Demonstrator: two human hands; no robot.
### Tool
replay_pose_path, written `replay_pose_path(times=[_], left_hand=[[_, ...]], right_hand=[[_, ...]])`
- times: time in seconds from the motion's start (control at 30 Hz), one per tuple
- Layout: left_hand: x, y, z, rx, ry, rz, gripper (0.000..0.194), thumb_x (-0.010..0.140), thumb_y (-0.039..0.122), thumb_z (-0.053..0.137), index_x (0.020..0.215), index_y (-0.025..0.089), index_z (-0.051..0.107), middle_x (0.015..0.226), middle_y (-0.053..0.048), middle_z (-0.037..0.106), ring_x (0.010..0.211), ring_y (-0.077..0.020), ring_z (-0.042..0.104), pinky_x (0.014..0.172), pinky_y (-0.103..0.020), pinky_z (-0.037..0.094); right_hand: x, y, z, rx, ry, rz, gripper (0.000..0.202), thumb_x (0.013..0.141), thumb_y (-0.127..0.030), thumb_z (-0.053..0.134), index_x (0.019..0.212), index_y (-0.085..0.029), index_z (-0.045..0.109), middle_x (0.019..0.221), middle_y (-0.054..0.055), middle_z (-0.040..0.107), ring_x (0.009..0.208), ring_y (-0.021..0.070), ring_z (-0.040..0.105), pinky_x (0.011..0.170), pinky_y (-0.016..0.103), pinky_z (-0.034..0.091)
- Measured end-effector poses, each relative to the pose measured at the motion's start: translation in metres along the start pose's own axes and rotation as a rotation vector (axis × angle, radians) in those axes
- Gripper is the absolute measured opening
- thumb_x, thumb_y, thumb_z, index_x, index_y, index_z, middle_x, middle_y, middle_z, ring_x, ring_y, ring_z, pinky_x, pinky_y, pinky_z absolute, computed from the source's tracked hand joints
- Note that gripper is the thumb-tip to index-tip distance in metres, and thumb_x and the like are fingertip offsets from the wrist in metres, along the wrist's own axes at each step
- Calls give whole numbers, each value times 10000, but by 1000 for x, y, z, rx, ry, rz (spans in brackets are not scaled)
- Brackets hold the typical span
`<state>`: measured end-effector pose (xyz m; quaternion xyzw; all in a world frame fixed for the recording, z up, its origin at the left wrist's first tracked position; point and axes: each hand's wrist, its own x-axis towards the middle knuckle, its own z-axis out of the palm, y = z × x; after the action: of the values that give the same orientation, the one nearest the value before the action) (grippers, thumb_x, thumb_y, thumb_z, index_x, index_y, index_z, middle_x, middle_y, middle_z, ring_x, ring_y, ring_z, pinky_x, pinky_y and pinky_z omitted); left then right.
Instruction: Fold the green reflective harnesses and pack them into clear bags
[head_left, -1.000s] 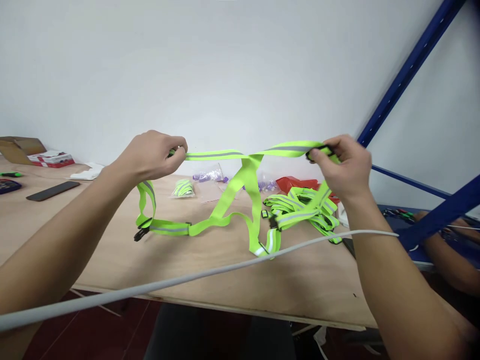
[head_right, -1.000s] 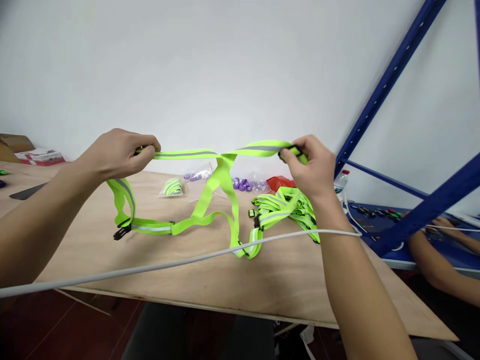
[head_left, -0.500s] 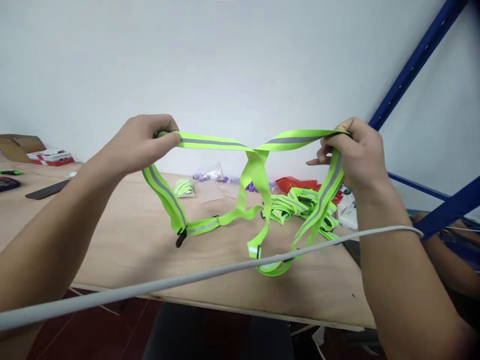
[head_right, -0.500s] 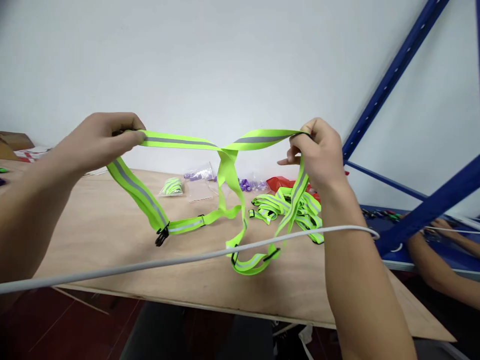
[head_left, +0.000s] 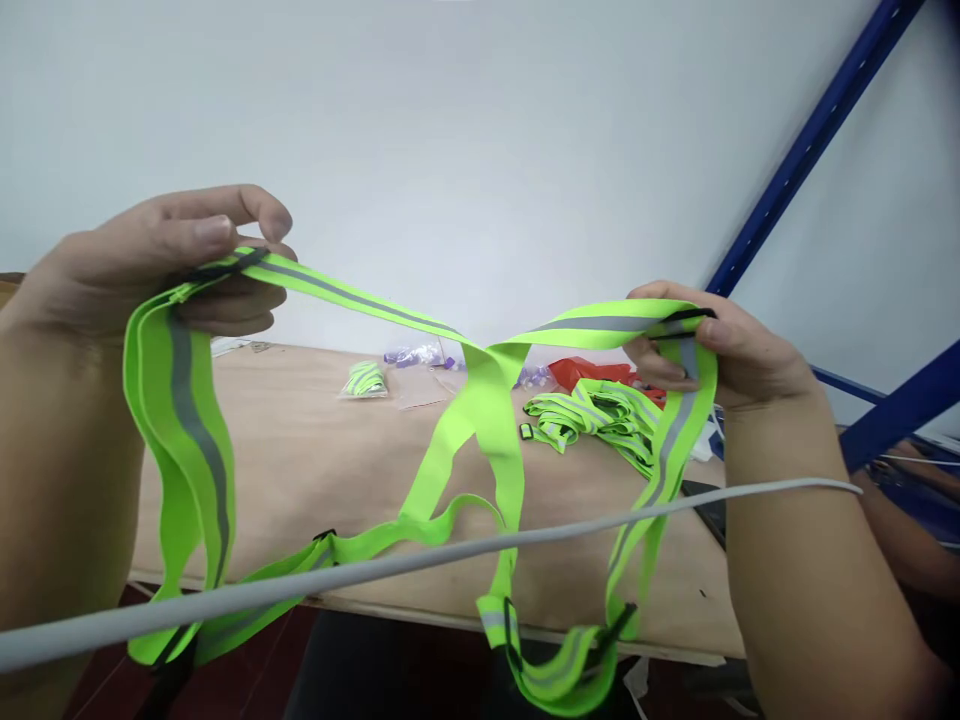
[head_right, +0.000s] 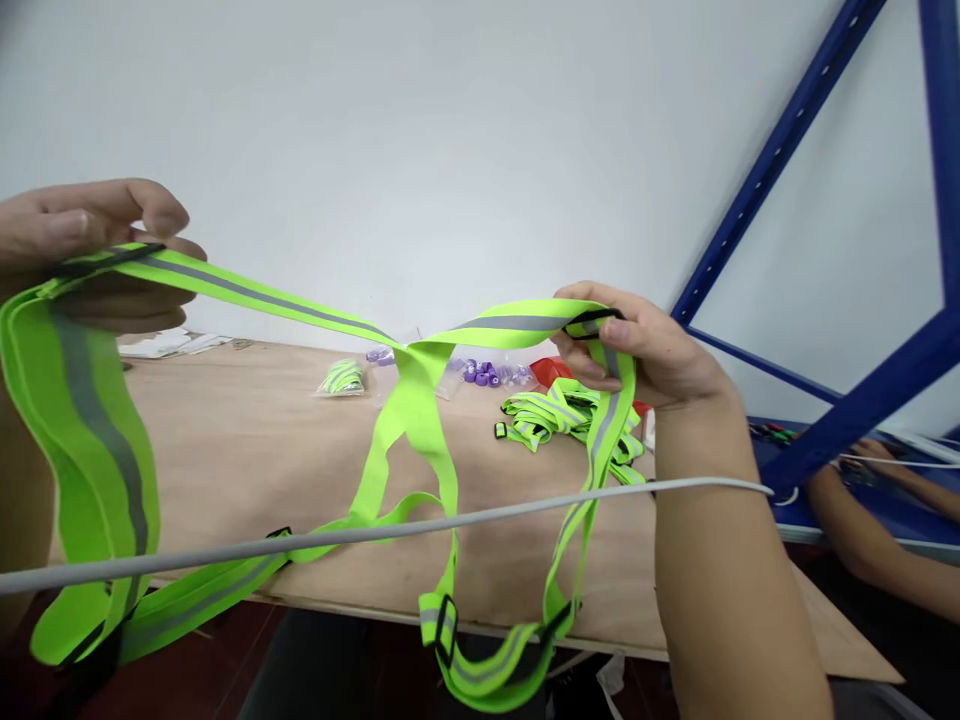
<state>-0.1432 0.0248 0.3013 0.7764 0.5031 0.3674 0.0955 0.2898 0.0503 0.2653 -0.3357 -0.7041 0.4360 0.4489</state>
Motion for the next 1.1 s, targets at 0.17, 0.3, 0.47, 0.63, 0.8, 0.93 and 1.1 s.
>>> replay_pose_path(times=[0.17,0.3,0.47,0.63,0.8,0.93,1.1], left_hand=[[9,-12,5,-484,-5,-56,324,890,484,580,1016,189,538,574,95,296,409,36,248,508,-212,165],[21,-31,8,-767,-110,64,185,903,268,593,775,193,483,574,78,306,340,18,292,394,-128,160],[27,-39,12,-901,-56,14,192,915,190,589,741,171,510,617,55,402,329,17,315,330,-102,245],[30,-44,21,-929,-52,-49,181,894,158,605,731,165,526,612,55,412,331,12,312,321,-97,256],[36,-53,32,-968,-30,-65,166,851,178,671,736,162,553,614,52,422,338,11,318,325,-104,236],[41,-57,37,-966,-10,-71,164,853,169,663,726,162,559,620,43,443,342,10,318,329,-107,222],[46,-62,41,-977,94,-75,170,847,202,710,744,180,577,613,44,448,354,7,310,322,-120,214]], right_hand=[[0,17,-1,58,-50,15,645,530,-594,895,1055,-272,706,739,-31,616,427,47,329,382,226,169],[-4,22,-1,65,-131,30,693,594,-655,852,1153,-265,727,739,-15,609,446,54,312,374,234,162],[-3,17,7,-270,-109,96,518,665,-451,875,1125,-254,744,896,25,716,680,153,621,569,260,465],[8,25,15,-588,79,105,327,763,-516,766,860,-204,758,804,41,732,669,189,634,568,291,466],[9,38,16,-568,255,36,305,789,-508,741,806,-204,731,751,44,701,620,171,598,516,280,420],[9,46,16,-532,290,-52,290,822,-452,701,995,-221,679,674,-8,629,581,156,568,527,275,413],[-1,54,27,-775,95,-115,361,720,-475,810,975,-243,705,1017,55,731,923,271,676,784,373,510]])
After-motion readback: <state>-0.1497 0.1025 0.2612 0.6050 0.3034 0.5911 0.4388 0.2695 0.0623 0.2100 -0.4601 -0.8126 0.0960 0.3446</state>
